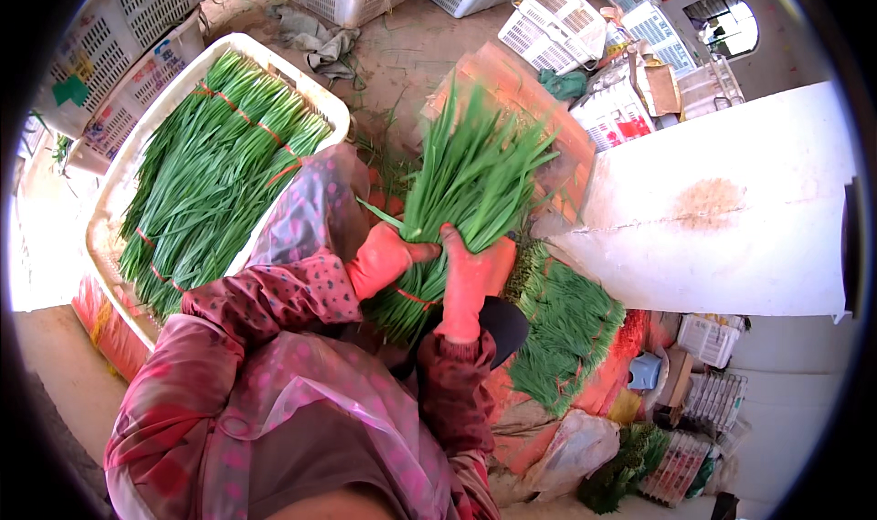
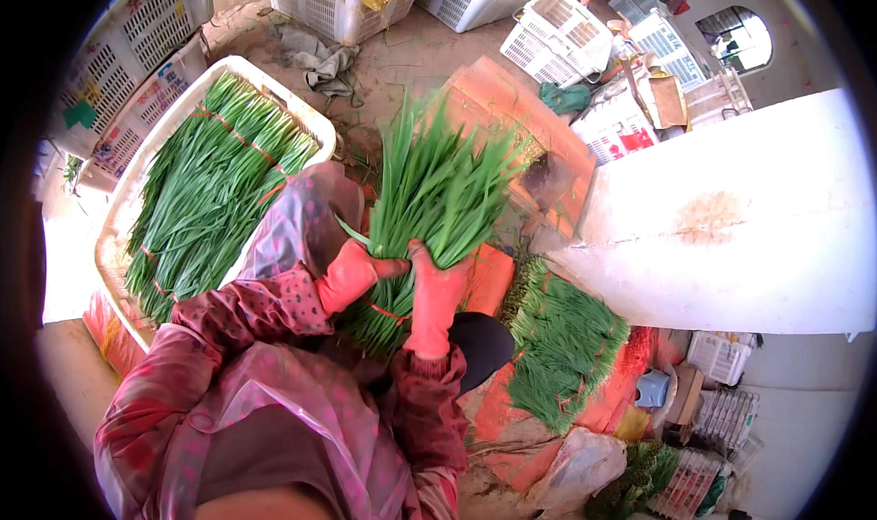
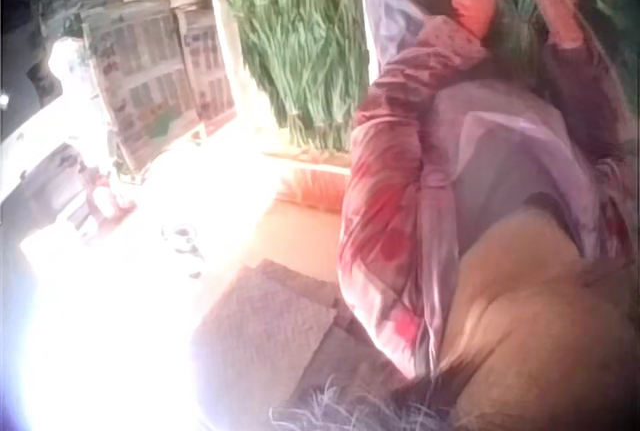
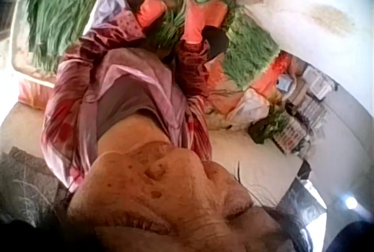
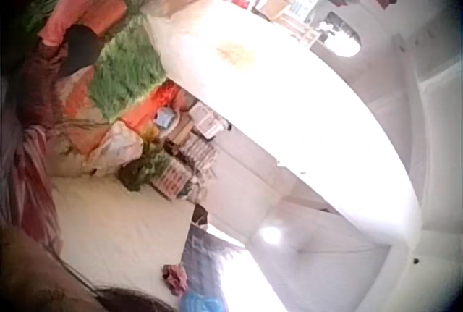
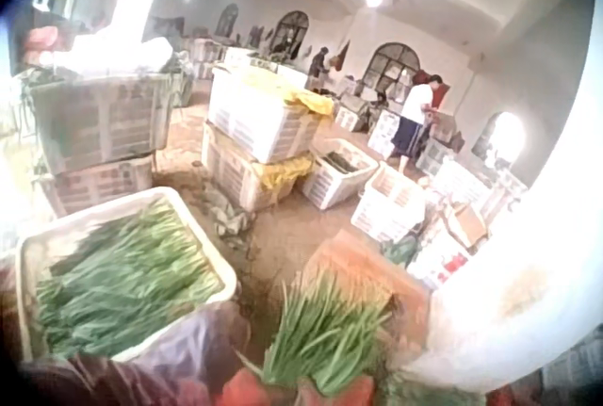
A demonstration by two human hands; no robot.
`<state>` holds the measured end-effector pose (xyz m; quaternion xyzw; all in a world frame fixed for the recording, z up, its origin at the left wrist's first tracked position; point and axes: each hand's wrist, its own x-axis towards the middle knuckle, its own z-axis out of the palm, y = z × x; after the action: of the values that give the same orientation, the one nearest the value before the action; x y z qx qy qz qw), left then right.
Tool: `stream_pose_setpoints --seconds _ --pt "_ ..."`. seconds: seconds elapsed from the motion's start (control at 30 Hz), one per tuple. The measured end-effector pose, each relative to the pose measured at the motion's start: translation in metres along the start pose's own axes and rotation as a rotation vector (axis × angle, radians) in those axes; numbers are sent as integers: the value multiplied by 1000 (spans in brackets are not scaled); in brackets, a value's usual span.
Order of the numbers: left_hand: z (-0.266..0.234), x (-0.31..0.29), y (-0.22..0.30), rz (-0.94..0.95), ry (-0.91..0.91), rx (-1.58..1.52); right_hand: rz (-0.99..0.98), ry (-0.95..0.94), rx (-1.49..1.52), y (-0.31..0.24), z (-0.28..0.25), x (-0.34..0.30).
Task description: The person trims the ends of bundled green onions using a large knife on a wooden block and then places the trimmed bundles into a plastic crate.
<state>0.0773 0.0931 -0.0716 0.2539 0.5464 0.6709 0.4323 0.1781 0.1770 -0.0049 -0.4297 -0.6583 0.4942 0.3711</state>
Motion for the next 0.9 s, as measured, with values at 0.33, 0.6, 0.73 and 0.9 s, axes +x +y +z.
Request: stream_pose_setpoints --seconds 0.33,0.6,0.73,0.9 --pt "-20 -10 18 -303 -95 -782 289 160 598 31 -1 -17" --pt "-19 -12 22 -250 -92 -687 198 -3 465 45 -31 -7" --pt "-20 -18 10 -221 -68 -556 173 94 -11 2 -90 17" --pt "-15 -23 16 -242 -129 -514 -447 143 -504 -70 -95 28"
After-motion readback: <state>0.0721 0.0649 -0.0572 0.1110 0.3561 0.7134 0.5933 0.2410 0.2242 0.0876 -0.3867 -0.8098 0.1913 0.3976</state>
